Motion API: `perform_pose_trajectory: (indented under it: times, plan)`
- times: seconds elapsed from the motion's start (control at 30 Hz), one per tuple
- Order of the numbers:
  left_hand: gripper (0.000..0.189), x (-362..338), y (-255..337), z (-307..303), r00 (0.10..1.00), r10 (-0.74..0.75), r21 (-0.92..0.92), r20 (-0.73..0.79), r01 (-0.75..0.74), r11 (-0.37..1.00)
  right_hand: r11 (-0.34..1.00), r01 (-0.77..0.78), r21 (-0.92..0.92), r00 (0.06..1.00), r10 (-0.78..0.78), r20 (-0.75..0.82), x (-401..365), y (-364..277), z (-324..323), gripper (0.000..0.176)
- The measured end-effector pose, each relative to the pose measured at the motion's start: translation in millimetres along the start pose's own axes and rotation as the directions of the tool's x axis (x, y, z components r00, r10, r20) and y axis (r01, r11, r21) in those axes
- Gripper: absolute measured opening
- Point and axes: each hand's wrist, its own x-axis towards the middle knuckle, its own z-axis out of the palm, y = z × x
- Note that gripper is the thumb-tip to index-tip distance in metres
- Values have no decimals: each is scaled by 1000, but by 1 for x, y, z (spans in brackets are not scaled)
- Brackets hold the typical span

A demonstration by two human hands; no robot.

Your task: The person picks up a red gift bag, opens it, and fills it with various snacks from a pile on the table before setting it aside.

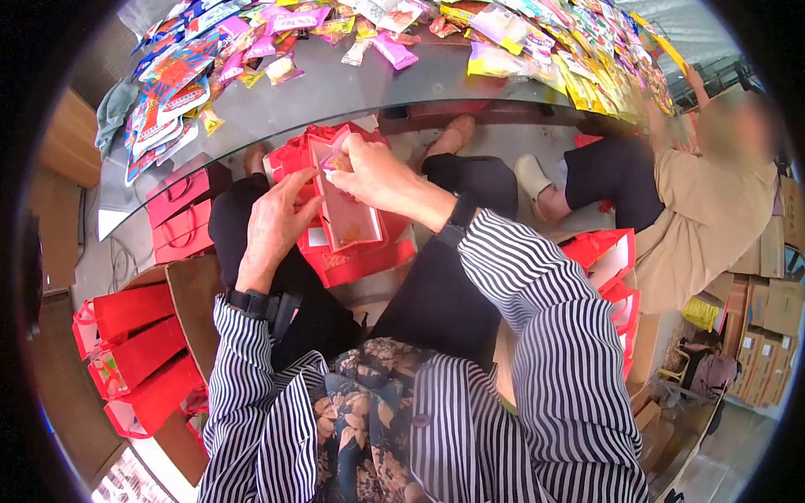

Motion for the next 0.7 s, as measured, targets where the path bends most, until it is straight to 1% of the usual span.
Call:
perform_pose_trajectory:
  times: [0.07,0.1,0.2,0.3,0.4,0.5,0.6,0.67,0.7]
  plan:
    - [40,-1,3,-3,1000,-19,-3,8,19,1000,993,22,-119,1000,-23,-8,1,-1,2,36]
    - [39,1,5,-4,1000,-24,-5,5,24,1000,984,9,-179,1000,-9,0,2,-3,2,40]
    - [39,1,5,-4,1000,-17,18,8,17,1000,966,101,-239,992,-115,-47,3,1,6,40]
    - [39,1,5,-4,999,-36,19,14,35,999,959,164,-230,981,-184,-68,-6,0,-2,34]
    - [38,1,3,-2,999,-42,2,18,42,999,962,192,-196,977,-207,-59,-17,6,-15,27]
    - [38,1,4,-5,999,-32,34,29,31,999,970,167,-175,982,-180,-60,-32,7,-30,21]
    - [41,2,-2,1,998,44,42,-34,-43,998,953,209,-219,975,-220,-26,-46,9,-47,19]
    - [47,3,1,1,999,38,14,-18,-38,999,959,171,-227,983,-183,-32,-54,15,-54,20]
    - [47,3,3,0,1000,25,8,-2,-25,1000,967,149,-206,985,-163,-56,-57,15,-59,17]
